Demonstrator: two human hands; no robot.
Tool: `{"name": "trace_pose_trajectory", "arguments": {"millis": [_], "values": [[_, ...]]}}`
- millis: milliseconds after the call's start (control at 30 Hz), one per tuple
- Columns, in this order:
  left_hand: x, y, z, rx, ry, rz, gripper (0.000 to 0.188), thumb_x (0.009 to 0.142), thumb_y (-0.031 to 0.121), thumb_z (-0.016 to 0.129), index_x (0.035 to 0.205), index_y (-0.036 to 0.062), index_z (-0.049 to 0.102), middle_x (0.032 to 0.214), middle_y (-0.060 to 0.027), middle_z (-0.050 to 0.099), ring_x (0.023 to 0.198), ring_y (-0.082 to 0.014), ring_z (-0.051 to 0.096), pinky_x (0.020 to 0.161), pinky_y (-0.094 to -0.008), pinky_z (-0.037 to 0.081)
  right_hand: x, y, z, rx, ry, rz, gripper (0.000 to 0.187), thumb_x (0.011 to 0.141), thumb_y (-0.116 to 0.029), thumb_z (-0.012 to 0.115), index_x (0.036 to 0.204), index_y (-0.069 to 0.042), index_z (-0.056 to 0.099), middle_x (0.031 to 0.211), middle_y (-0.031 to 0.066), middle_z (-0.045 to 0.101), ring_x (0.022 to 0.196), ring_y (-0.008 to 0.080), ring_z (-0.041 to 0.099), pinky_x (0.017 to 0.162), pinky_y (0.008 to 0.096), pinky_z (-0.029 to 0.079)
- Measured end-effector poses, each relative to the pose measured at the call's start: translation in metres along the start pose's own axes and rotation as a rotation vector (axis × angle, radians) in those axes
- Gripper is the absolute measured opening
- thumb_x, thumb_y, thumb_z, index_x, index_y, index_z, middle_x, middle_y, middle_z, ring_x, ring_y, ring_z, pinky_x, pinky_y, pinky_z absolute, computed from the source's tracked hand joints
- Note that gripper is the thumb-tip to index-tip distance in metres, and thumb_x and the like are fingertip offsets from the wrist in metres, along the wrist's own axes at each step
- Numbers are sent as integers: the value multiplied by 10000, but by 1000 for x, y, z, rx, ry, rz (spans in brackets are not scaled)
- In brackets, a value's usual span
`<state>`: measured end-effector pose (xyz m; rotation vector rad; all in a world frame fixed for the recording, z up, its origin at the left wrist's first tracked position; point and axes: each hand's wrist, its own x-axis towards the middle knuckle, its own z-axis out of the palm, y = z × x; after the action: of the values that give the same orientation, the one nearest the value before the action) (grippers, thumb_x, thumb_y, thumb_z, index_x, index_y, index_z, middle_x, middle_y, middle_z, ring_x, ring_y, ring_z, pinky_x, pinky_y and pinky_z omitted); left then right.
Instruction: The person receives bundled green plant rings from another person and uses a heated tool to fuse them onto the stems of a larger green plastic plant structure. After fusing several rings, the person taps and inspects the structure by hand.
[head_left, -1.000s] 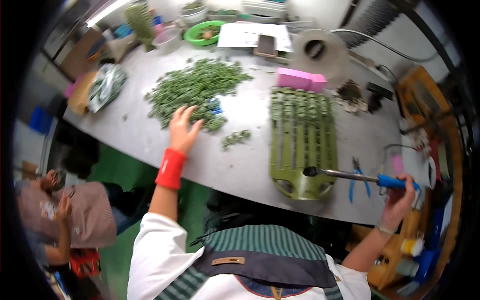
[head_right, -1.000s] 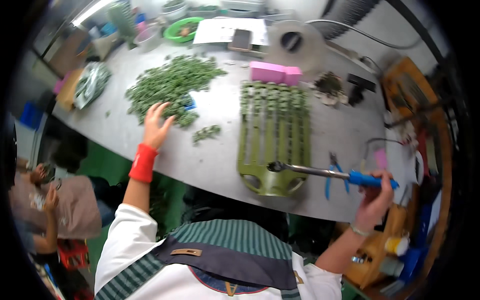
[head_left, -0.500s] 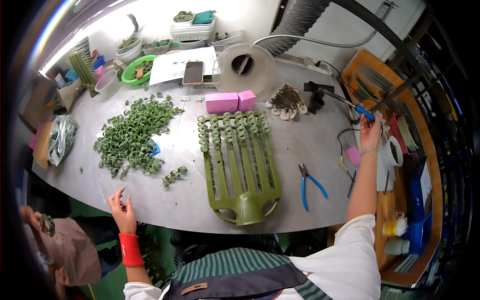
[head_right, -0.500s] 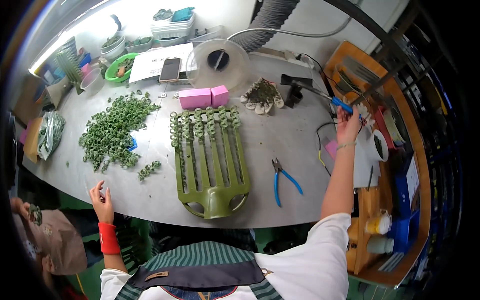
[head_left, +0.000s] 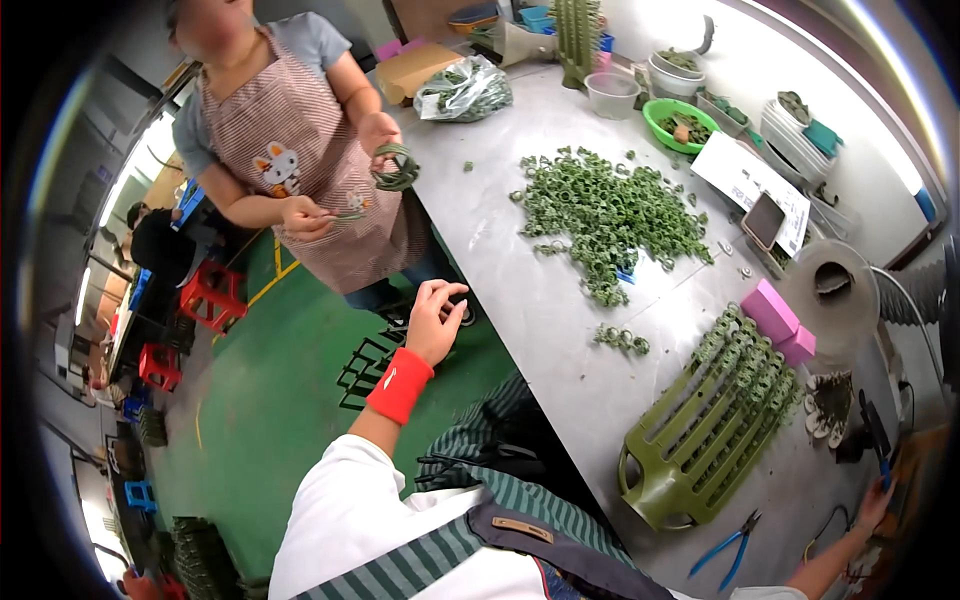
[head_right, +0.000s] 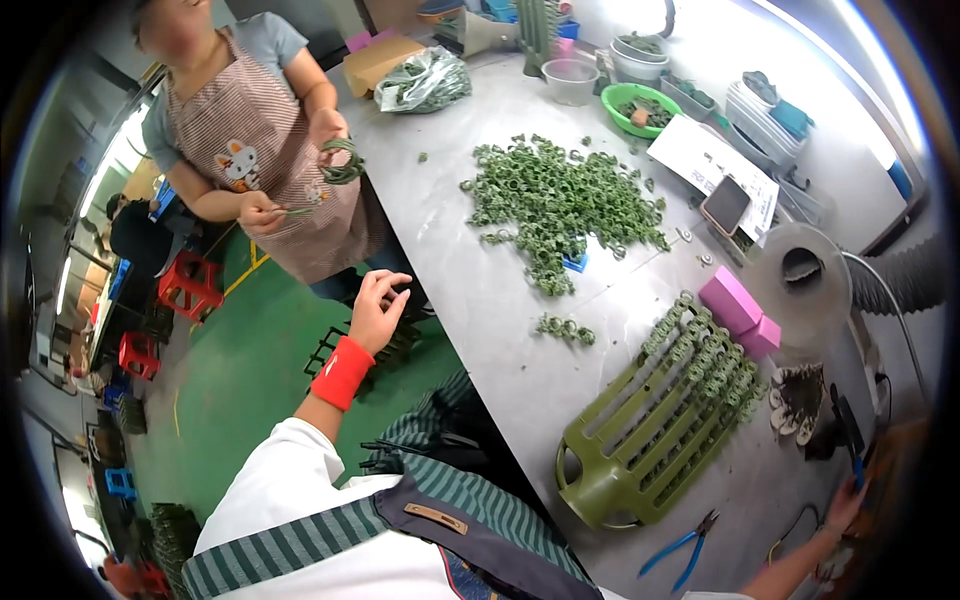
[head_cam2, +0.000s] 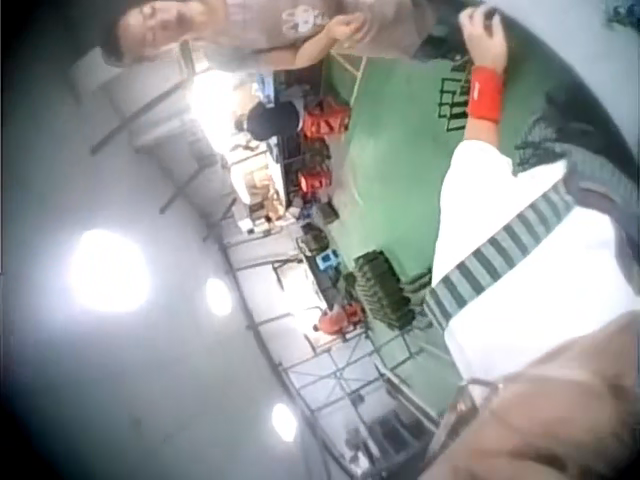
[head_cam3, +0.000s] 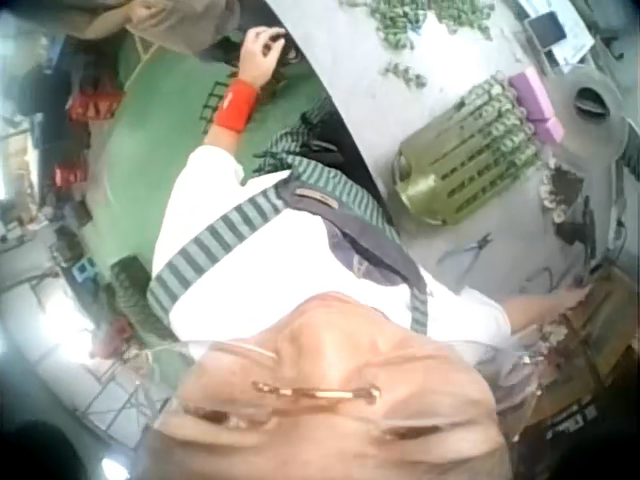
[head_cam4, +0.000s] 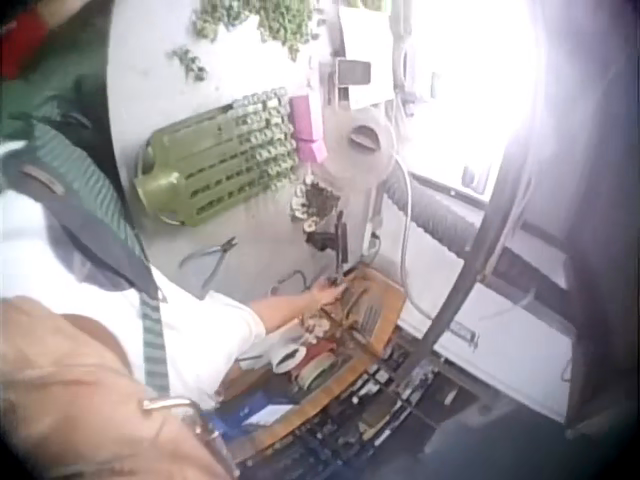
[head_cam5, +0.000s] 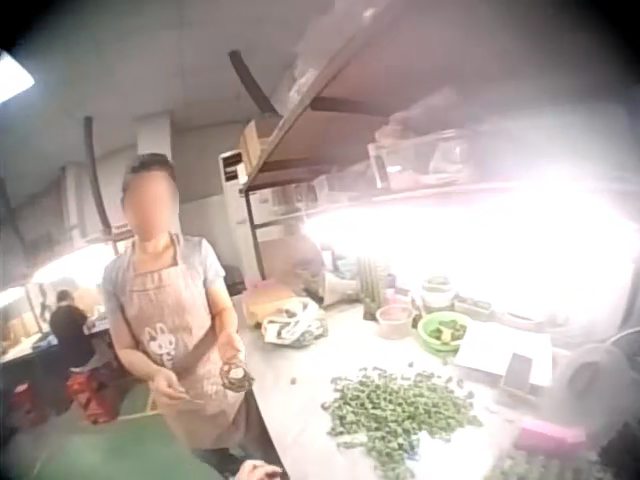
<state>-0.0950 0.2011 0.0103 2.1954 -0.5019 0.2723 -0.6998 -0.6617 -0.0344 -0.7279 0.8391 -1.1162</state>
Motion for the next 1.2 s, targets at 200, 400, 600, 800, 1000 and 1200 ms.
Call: {"name": "trace_pose_trajectory", "arguments": {"millis": [200, 400, 600, 800, 1000, 1200], "values": [[65, -31, 17, -534, 189, -232, 189, 917, 101, 638, 1085, 40, 577, 925, -6, 548, 742, -77, 546, 651, -245, 496, -107, -28, 19, -295, 70, -164, 400, 989, -341, 558, 1249, -36, 564, 939, 38, 556, 727, 122, 502, 696, 267, 475], [80, -24, -5, -875, 162, -414, 149, 965, 165, 594, 1089, 85, 574, 923, 23, 604, 785, -48, 565, 677, -200, 469, -339, -13, 197, -456, -224, -123, 323, 939, -278, 631, 1142, -28, 607, 930, 88, 606, 763, 215, 568, 727, 342, 495], [73, -20, -14, -931, 243, -294, 212, 956, 103, 584, 1137, 28, 503, 875, 1, 565, 701, -52, 522, 615, -198, 438, -536, 19, 412, -1146, -1404, -347, 222, 953, -134, 557, 1060, 58, 593, 941, 161, 637, 846, 295, 607, 682, 394, 512], [93, -24, -3, -1064, 285, -154, 403, 938, 51, 592, 1308, 32, 432, 860, -3, 528, 652, -34, 467, 580, -185, 411, -591, 155, 607, -1141, -1935, -499, 238, 826, -149, 697, 1027, -26, 660, 926, 106, 635, 820, 240, 618, 697, 315, 502], [77, -34, -29, -1031, 418, -214, 281, 926, 37, 601, 1172, 35, 465, 840, 20, 485, 702, -33, 449, 620, -182, 390, -569, 374, 730, -1026, -1613, -410, 581, 852, -268, 734, 1287, 8, 465, 1136, 193, 560, 881, 238, 647, 804, 334, 525], [76, -47, -67, -920, 354, -163, 190, 933, 40, 599, 1118, 32, 551, 861, 24, 503, 760, -42, 477, 683, -184, 417, -575, 463, 784, -819, -1562, -498, 811, 769, -263, 804, 1393, 1, 358, 1194, 216, 571, 952, 266, 651, 834, 357, 526]]}}
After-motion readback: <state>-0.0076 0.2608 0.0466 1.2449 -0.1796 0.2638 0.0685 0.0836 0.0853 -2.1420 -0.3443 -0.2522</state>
